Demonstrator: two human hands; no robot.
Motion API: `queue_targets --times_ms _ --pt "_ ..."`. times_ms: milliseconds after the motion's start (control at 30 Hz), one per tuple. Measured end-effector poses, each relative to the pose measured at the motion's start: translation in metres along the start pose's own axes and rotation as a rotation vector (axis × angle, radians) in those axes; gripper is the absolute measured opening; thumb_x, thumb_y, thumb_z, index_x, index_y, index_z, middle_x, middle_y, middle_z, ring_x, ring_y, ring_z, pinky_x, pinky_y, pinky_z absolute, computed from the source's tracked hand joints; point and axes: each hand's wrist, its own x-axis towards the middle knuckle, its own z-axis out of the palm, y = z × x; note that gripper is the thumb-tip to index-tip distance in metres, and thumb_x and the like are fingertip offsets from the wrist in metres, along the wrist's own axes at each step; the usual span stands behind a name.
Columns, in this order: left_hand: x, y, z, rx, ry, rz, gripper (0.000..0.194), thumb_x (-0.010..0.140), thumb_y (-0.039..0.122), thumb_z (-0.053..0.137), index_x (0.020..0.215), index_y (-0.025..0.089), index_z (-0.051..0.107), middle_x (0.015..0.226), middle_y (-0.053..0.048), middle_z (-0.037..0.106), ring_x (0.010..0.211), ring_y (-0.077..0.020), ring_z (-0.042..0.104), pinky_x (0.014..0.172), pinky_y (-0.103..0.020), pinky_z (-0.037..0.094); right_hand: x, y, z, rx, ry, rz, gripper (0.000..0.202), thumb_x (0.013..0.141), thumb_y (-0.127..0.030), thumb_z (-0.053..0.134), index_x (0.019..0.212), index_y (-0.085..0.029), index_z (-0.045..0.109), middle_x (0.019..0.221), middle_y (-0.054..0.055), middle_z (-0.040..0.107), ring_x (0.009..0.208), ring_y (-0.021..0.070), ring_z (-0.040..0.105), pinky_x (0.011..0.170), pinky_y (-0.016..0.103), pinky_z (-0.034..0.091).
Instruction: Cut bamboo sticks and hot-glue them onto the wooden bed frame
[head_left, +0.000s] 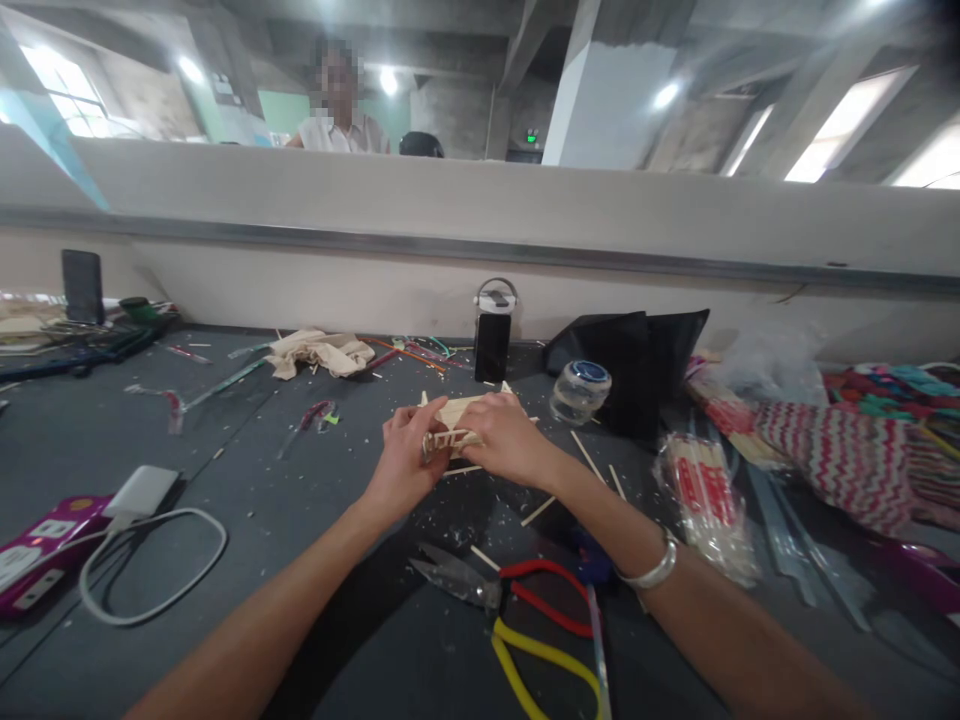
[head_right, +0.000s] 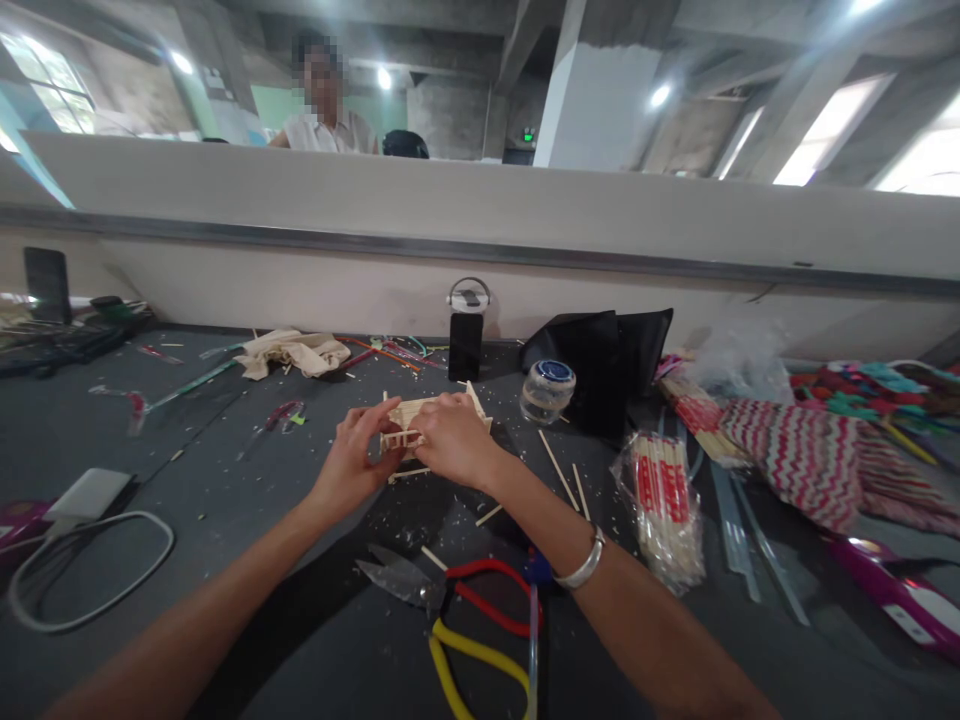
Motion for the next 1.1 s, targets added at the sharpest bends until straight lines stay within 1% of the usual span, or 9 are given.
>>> queue_targets --times_ms 100,200,333,400,500,633,767,933,1100 --pt "0.0 -0.002 0.001 -0.01 0.003 0.001 0.05 0.077 0.013 0.057 0.126 0.021 0.047 0.096 -0.004 0.067 0.101 -0.0245 0.05 0.089 -0.04 0.035 -0.004 0.003 -0.005 0.047 0.041 0.001 0.022 0.083 -0.027 0.059 0.103 -0.019 0.066 0.103 0.007 0.067 0.099 0.0232 0.052 0.087 0.037 0.031" --pt "0.0 -0.003 0.001 -0.031 0.004 0.009 0.053 0.077 0.012 0.057 0.128 0.022 0.046 0.095 -0.003 0.067 0.102 -0.0245 0.049 0.09 -0.04 0.034 -0.015 0.005 -0.018 0.045 0.142 0.037 0.034 0.082 -0.027 0.061 0.114 -0.017 0.06 0.11 0.009 0.064 0.102 0.0252 0.052 0.089 0.04 0.035" --pt "0.0 -0.002 0.0 -0.038 -0.002 0.008 0.056 0.076 0.01 0.058 0.128 0.023 0.045 0.094 -0.002 0.067 0.103 -0.0242 0.049 0.092 -0.041 0.033 -0.051 0.004 -0.037 0.04 0.309 0.06 0.03 0.085 -0.02 0.056 0.114 -0.015 0.059 0.109 0.011 0.065 0.1 0.0248 0.055 0.088 0.039 0.042" --pt "0.001 0.0 -0.001 -0.033 -0.015 -0.006 0.057 0.075 0.01 0.058 0.128 0.024 0.044 0.095 -0.002 0.068 0.104 -0.0246 0.049 0.092 -0.042 0.033 -0.076 0.003 -0.039 0.036 0.34 0.101 0.027 0.087 -0.021 0.05 0.112 -0.017 0.059 0.107 0.009 0.066 0.098 0.0234 0.058 0.089 0.039 0.044" --pt "0.001 0.002 -0.001 -0.014 -0.029 -0.031 0.06 0.073 0.009 0.059 0.129 0.024 0.043 0.096 -0.002 0.068 0.105 -0.0254 0.048 0.093 -0.043 0.031 -0.118 0.005 -0.03 0.02 0.286 0.209 0.028 0.089 -0.024 0.047 0.114 -0.018 0.058 0.104 0.008 0.066 0.098 0.0231 0.06 0.087 0.039 0.048" --pt "0.002 0.004 -0.002 0.014 -0.043 -0.041 0.063 0.072 0.008 0.06 0.13 0.022 0.041 0.098 -0.002 0.068 0.106 -0.0257 0.048 0.092 -0.043 0.031 -0.168 0.012 -0.003 0.015 0.193 0.307 0.029 0.087 -0.025 0.046 0.113 -0.019 0.059 0.105 0.009 0.067 0.099 0.0234 0.062 0.087 0.039 0.05" --pt "0.004 0.003 -0.004 0.051 -0.071 -0.025 0.064 0.072 0.01 0.061 0.131 0.021 0.039 0.099 -0.002 0.07 0.105 -0.0258 0.048 0.091 -0.043 0.03 -0.204 0.015 0.02 -0.032 0.187 0.364 0.039 0.082 -0.023 0.047 0.119 -0.021 0.057 0.109 0.009 0.066 0.099 0.0243 0.062 0.086 0.04 0.052" --pt "0.006 0.004 -0.005 0.101 -0.098 -0.002 0.063 0.074 0.011 0.06 0.132 0.024 0.04 0.098 -0.002 0.071 0.106 -0.0276 0.048 0.089 -0.044 0.03 -0.218 0.011 0.035 -0.046 0.139 0.38 0.047 0.075 -0.021 0.049 0.122 -0.021 0.057 0.111 0.01 0.066 0.099 0.026 0.063 0.085 0.042 0.053" --pt "0.009 0.005 -0.004 0.118 -0.095 0.005 0.061 0.074 0.012 0.06 0.131 0.023 0.042 0.095 -0.002 0.072 0.105 -0.0278 0.049 0.09 -0.045 0.029 -0.213 0.011 0.043 0.001 0.137 0.433 0.048 0.078 -0.017 0.043 0.125 -0.02 0.054 0.106 0.01 0.064 0.095 0.0237 0.064 0.083 0.039 0.055"
